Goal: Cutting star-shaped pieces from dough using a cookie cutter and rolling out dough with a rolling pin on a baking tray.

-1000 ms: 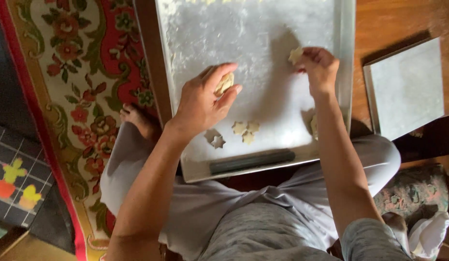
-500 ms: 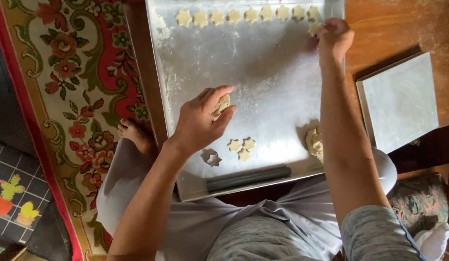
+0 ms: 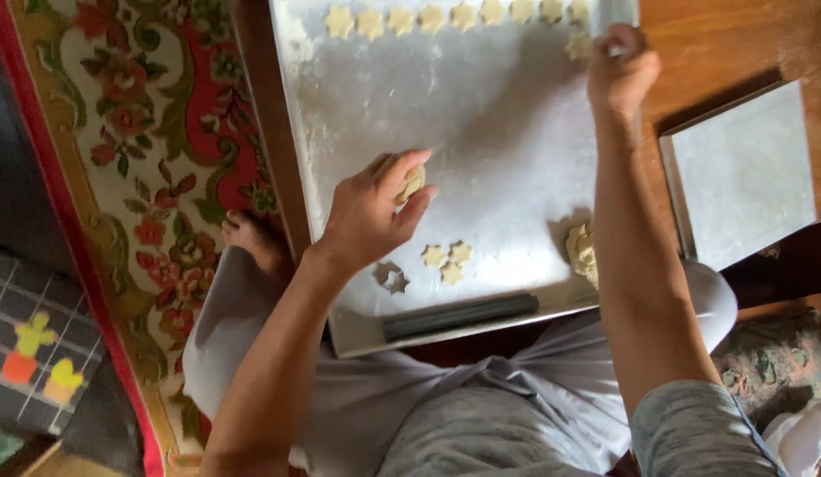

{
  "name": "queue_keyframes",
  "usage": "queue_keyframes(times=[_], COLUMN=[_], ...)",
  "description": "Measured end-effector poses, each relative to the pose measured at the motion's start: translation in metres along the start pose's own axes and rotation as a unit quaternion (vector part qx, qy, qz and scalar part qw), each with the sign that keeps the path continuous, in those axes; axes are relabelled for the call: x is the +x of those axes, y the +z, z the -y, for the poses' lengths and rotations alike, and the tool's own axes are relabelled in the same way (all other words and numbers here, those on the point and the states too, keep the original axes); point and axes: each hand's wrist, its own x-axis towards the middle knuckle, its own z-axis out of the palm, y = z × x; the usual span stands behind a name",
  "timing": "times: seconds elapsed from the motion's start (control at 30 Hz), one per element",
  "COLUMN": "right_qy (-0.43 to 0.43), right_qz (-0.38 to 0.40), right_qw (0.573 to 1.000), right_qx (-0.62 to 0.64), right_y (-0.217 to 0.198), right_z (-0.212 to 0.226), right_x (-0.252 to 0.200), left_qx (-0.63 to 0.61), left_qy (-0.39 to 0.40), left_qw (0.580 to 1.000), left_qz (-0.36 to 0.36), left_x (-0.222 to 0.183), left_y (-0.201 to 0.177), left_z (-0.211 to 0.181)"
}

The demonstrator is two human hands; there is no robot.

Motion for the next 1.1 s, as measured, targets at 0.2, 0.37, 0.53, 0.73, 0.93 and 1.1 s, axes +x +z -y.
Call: queue_keyframes(times=[0.2,0.37,0.53,0.73,0.93,1.1], right_qy=[-0.097,-0.325,-0.342,-0.372,-0.347,-0.335], right_qz=[0.234,0.34,0.355,0.344,0.353,0.359], right_qw=[0.963,0.881,0.869,0.862,0.869,0.871], right_qx=[0.095,0.057,0.044,0.01,0.002,0.024], right_y=[-0.093,-0.143,-0.154,-0.154,-0.148,-0.141], right_z=[0.133,0.215,0.214,0.21,0.215,0.215], right_x=[-0.128,-0.219,-0.224,-0.229,-0.23,-0.231], left_qx=[0.011,0.021,0.023,0.041,0.038,0.038], left_qy=[0.059,0.053,0.051,0.047,0.044,0.047], left_qw=[0.998,0.997,0.997,0.997,0.997,0.997], left_qz=[-0.033,-0.046,-0.045,-0.04,-0.04,-0.041], left_x=[-0.01,-0.017,-0.026,-0.026,-0.026,-0.027], left_y=[-0.005,-0.011,-0.01,-0.011,-0.012,-0.01], left_z=[0.001,-0.004,-0.002,-0.001,-0.004,-0.002])
